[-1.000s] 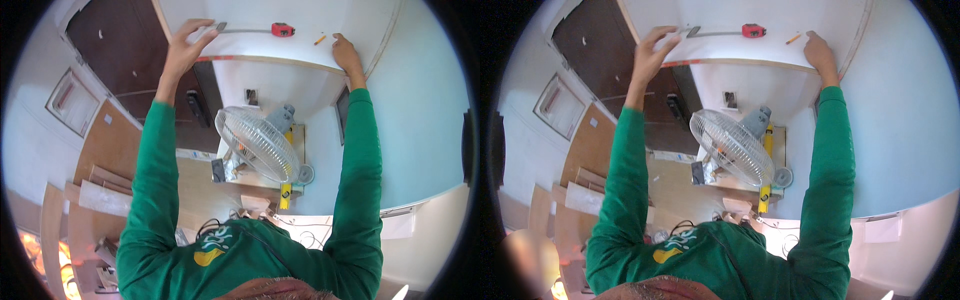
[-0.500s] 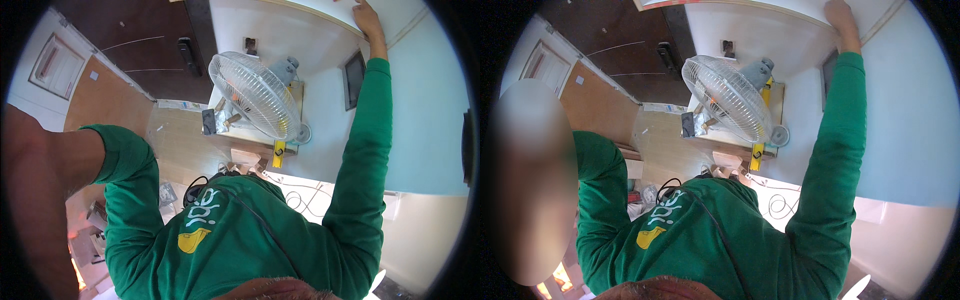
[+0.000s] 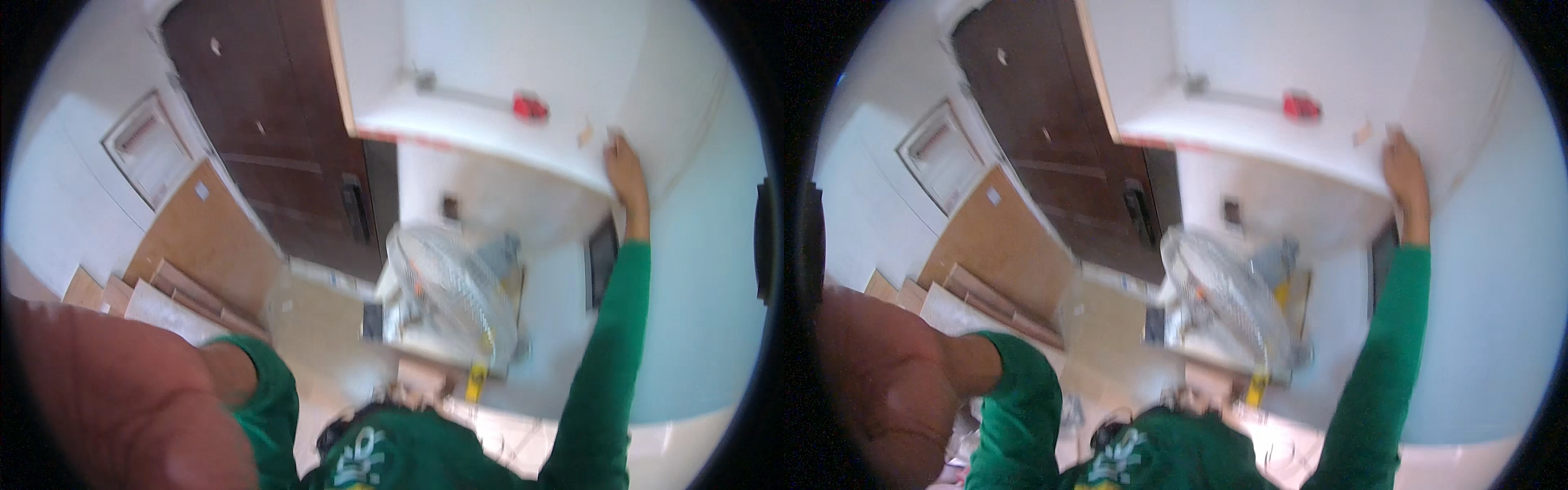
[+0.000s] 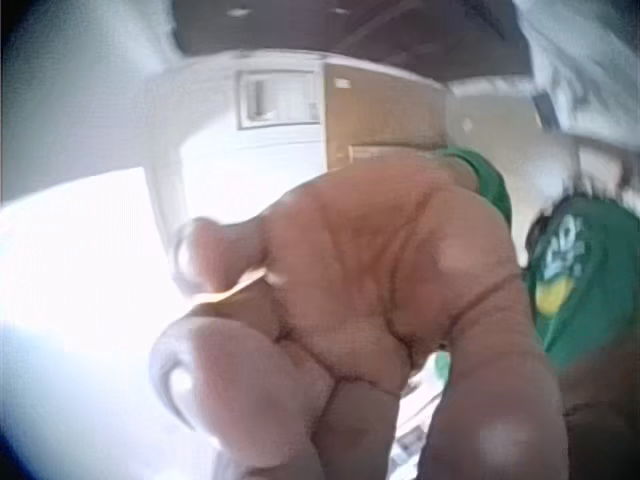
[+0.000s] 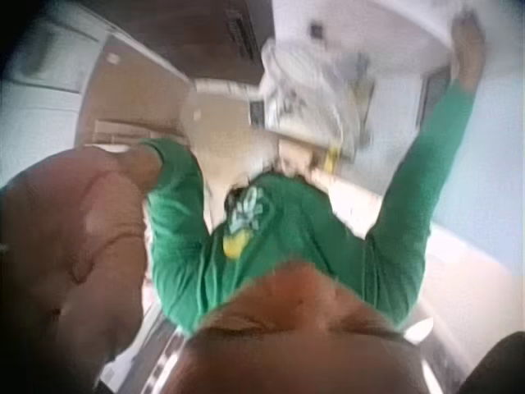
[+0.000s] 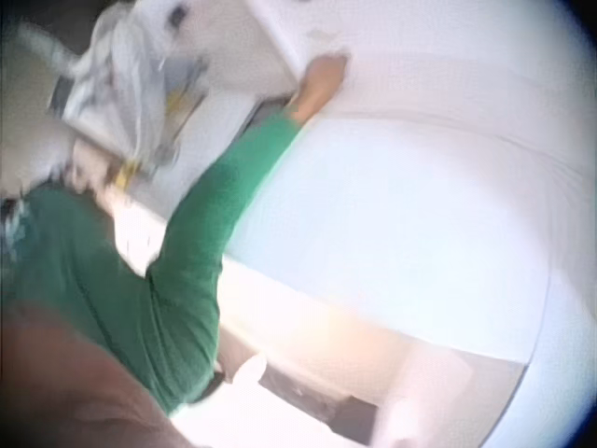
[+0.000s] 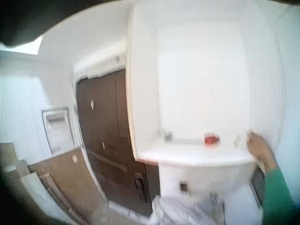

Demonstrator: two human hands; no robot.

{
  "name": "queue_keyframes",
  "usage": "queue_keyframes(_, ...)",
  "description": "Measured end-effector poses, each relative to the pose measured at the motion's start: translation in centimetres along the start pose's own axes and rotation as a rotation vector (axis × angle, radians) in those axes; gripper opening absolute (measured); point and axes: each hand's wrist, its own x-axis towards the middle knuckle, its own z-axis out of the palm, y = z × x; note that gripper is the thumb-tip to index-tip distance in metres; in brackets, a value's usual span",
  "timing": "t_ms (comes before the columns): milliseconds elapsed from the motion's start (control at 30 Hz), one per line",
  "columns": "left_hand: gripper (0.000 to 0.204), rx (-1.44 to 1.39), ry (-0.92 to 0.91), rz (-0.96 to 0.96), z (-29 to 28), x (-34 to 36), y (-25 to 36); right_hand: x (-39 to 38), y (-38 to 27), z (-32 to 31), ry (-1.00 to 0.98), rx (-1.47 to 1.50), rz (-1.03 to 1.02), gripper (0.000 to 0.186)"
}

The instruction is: The person measures and marks a white wall with a tape measure and pencil, then uses a cordless drill to create pilot holes. They briefly descend a ladder and retrieve a small wooden block from a bag of debris before returning to the work area.

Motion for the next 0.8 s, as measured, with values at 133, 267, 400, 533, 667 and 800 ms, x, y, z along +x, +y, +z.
queue_keyframes(133, 0.049, 0.042, 0.021, -0.032, -0.2, -1.5, -0.4, -2.0, -3.9, -1.4, -0.095, 0.253, 0.152, 0.048)
queue_keyframes(267, 0.05, 0.137, 0.023, -0.088, 0.3, -3.9, -0.1, -1.6, -2.2, -3.3, -0.07, 0.121, 0.083, 0.048)
queue_keyframes(400, 0.051, 0.146, 0.005, -0.088, 1.4, -3.7, 0.3, -0.1, -1.8, -3.2, -0.024, 0.135, 0.082, 0.051)
queue_keyframes(533, 0.053, 0.214, -0.04, -0.216, 1.0, -6.2, -0.6, -0.7, -2.5, -3.1, -0.056, 0.168, 0.121, 0.052)
queue_keyframes(667, 0.054, 0.417, -0.189, -0.494, -0.6, -11.2, 0.9, 1.0, -0.8, -1.0, -0.045, 0.099, 0.082, 0.051)
queue_keyframes(800, 0.041, 0.547, -0.611, -1.15, -4.9, -20.6, 3.5, 0.7, -0.5, -2.9, -0.091, 0.139, 0.082, 0.053)
